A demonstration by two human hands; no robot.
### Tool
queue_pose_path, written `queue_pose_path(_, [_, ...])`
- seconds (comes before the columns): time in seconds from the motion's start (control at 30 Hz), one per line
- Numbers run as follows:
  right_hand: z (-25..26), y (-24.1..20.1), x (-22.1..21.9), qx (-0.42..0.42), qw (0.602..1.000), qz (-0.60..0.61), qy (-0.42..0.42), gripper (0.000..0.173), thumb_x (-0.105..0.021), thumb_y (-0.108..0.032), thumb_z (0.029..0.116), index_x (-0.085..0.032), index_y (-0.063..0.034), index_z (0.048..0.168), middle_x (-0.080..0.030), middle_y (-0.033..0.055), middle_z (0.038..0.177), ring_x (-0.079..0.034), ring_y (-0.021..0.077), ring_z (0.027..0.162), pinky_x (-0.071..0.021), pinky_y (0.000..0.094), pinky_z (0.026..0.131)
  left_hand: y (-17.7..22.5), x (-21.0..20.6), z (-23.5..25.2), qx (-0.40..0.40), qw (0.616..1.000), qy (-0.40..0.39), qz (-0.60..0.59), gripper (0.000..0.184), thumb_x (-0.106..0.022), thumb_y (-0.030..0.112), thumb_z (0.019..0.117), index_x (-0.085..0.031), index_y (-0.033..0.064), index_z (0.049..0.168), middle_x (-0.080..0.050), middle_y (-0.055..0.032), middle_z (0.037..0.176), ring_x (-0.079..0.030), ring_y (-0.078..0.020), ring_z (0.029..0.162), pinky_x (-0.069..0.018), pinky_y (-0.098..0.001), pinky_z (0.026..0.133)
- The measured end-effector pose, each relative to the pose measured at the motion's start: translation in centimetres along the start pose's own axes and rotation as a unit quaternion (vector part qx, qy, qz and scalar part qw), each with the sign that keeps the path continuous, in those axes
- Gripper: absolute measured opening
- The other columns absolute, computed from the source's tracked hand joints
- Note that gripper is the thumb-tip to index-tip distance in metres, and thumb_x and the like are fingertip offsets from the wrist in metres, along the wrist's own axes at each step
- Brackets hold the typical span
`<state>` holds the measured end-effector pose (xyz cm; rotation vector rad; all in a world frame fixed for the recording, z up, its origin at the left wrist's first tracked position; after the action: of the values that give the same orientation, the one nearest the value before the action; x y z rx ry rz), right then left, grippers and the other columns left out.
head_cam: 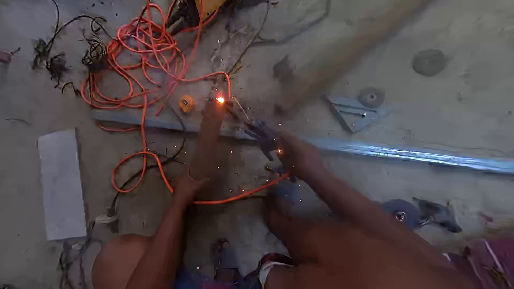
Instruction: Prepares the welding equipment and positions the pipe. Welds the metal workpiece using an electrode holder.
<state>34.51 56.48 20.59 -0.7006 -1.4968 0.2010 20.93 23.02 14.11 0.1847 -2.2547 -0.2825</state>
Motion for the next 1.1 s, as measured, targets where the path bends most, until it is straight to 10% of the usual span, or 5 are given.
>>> queue_pose_path(1.1, [1.7,-1.7,-0.6,-0.030,0.995,-0.007,-0.090,0.022,-0.067,-0.012,0.0954,-0.066,-0.0024,0.115,-0.071,0.0207,0.101,-0.071,0.0426,0.087,-0.0550,0.0637,0.071,0.3,0.0,0.2,-0.016,0.999,0.010,-0.028,0.085,-0.088,0.034,0.0781,-0.051,-0.0020,0.145,-0.066,-0.0226,0.130,-0.063,-0.0316,0.125,-0.0479,-0.0516,0.110])
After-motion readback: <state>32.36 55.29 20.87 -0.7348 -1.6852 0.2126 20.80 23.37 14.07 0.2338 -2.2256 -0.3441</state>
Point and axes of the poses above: each hand's wrist, its own z-axis towards the middle knuckle, its own x-axis out of the back of the hand, y = z × x, the point moved 9 cm from there along z, towards the middle knuckle
